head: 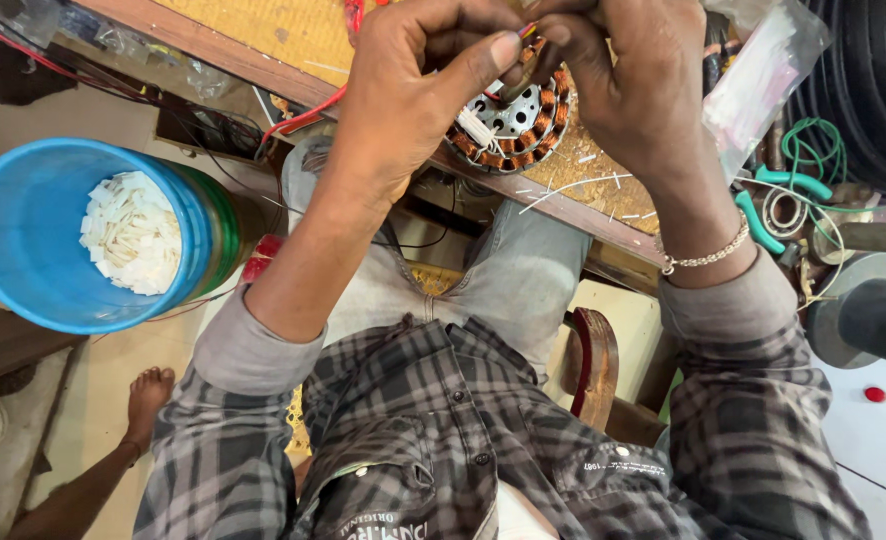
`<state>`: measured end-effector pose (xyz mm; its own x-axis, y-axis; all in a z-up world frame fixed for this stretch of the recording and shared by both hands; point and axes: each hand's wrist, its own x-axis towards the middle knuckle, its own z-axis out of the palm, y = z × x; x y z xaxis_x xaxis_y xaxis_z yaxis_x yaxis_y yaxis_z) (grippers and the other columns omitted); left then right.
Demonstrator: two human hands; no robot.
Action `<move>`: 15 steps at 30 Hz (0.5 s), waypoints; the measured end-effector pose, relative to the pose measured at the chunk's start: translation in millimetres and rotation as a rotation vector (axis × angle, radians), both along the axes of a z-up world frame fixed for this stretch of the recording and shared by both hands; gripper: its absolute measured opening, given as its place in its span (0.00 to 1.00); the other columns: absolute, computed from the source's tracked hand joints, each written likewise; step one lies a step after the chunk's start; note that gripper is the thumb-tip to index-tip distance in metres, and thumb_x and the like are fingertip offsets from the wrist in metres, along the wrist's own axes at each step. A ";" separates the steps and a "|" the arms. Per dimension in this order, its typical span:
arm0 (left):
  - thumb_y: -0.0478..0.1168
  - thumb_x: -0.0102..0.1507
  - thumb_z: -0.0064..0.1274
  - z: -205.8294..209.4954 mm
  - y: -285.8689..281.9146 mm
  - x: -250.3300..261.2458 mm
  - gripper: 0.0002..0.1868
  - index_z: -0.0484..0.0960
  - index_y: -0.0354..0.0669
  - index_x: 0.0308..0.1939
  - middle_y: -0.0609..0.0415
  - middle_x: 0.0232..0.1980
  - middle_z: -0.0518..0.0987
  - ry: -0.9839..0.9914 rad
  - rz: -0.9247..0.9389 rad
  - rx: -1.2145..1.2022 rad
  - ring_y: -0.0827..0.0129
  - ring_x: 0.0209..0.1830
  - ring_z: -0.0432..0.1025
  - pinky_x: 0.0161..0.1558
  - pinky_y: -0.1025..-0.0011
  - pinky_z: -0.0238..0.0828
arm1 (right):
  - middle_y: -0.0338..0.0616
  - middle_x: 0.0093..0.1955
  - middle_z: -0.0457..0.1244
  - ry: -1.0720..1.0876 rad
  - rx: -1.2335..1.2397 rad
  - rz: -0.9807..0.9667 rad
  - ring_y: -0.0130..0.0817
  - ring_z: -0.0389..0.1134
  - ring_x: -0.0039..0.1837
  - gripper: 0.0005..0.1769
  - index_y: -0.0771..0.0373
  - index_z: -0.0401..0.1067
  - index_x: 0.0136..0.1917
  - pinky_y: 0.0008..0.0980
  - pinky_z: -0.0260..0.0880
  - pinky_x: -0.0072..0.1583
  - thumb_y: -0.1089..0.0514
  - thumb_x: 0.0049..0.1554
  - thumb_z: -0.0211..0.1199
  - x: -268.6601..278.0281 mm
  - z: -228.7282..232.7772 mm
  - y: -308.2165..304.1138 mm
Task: The person works on a circular electrical component, likely a motor stator, by inserting white plastic spacers into the copper windings. They use a screwdriver to adjust the spacers and scissors to trim excess material. The person also handles and connects colored wires to the component.
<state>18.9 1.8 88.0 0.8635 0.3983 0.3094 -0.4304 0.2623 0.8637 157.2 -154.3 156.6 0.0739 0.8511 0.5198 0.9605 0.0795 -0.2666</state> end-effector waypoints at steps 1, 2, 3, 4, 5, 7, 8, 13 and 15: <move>0.33 0.71 0.59 -0.4 0.0 0.1 0.06 0.83 0.31 0.48 0.55 0.41 0.83 0.012 0.006 -0.001 0.78 0.41 0.77 0.46 0.76 0.75 | 0.48 0.50 0.69 0.068 -0.010 0.024 0.39 0.74 0.50 0.00 0.70 0.70 0.57 0.32 0.71 0.51 0.69 0.72 0.59 2.5 -1.2 -1.8; 0.33 0.71 0.59 -1.2 -0.2 -0.3 0.06 0.83 0.31 0.48 0.55 0.40 0.82 0.024 0.012 -0.003 0.78 0.40 0.77 0.45 0.76 0.75 | 0.48 0.52 0.69 0.136 -0.021 0.047 0.38 0.75 0.52 0.02 0.71 0.70 0.58 0.29 0.73 0.52 0.70 0.73 0.57 5.2 -2.6 -3.5; 0.32 0.71 0.59 -2.0 -0.2 -0.8 0.06 0.83 0.31 0.48 0.55 0.41 0.83 0.015 0.015 -0.013 0.78 0.41 0.77 0.46 0.76 0.75 | 0.48 0.53 0.69 0.244 -0.042 0.075 0.37 0.76 0.53 0.05 0.72 0.70 0.59 0.27 0.75 0.53 0.70 0.73 0.53 8.6 -3.5 -5.2; 0.32 0.71 0.59 -2.6 0.3 -1.1 0.05 0.83 0.31 0.48 0.55 0.41 0.83 0.006 0.018 -0.022 0.77 0.41 0.78 0.47 0.76 0.76 | 0.49 0.54 0.69 0.323 -0.058 0.091 0.36 0.76 0.53 0.06 0.73 0.70 0.60 0.27 0.76 0.54 0.70 0.74 0.52 10.9 -5.0 -7.1; 0.32 0.71 0.59 -3.2 1.1 -1.5 0.05 0.83 0.31 0.48 0.55 0.42 0.83 -0.004 0.020 -0.031 0.77 0.42 0.78 0.48 0.76 0.77 | 0.50 0.56 0.69 0.402 -0.073 0.105 0.35 0.76 0.54 0.06 0.74 0.70 0.60 0.26 0.77 0.55 0.70 0.74 0.52 13.3 -6.0 -8.7; 0.31 0.71 0.59 -2.9 2.1 -1.9 0.06 0.84 0.31 0.49 0.56 0.42 0.84 0.017 0.042 -0.022 0.78 0.41 0.78 0.47 0.77 0.77 | 0.51 0.56 0.70 0.444 -0.076 0.108 0.34 0.75 0.54 0.04 0.75 0.71 0.60 0.28 0.77 0.56 0.69 0.74 0.58 16.3 -7.5 -9.4; 0.31 0.70 0.59 -2.6 2.4 -2.2 0.06 0.84 0.31 0.50 0.56 0.42 0.84 0.028 0.053 -0.017 0.78 0.41 0.78 0.46 0.78 0.77 | 0.51 0.56 0.70 0.438 -0.069 0.107 0.34 0.75 0.54 0.05 0.75 0.71 0.59 0.29 0.78 0.57 0.69 0.73 0.61 16.7 -7.9 -9.4; 0.31 0.70 0.60 0.5 2.0 -2.1 0.05 0.85 0.34 0.49 0.58 0.42 0.85 0.059 0.106 0.203 0.81 0.40 0.78 0.43 0.80 0.76 | 0.51 0.54 0.70 0.323 -0.005 0.055 0.35 0.75 0.55 0.08 0.76 0.74 0.57 0.29 0.77 0.56 0.71 0.67 0.70 8.3 -7.3 -6.8; 0.30 0.68 0.61 2.5 2.3 -2.0 0.06 0.85 0.34 0.48 0.59 0.41 0.85 0.091 0.128 0.247 0.82 0.38 0.77 0.41 0.81 0.74 | 0.50 0.53 0.70 0.258 -0.020 0.012 0.35 0.75 0.53 0.06 0.73 0.75 0.55 0.28 0.76 0.54 0.71 0.66 0.71 4.3 -4.0 -6.5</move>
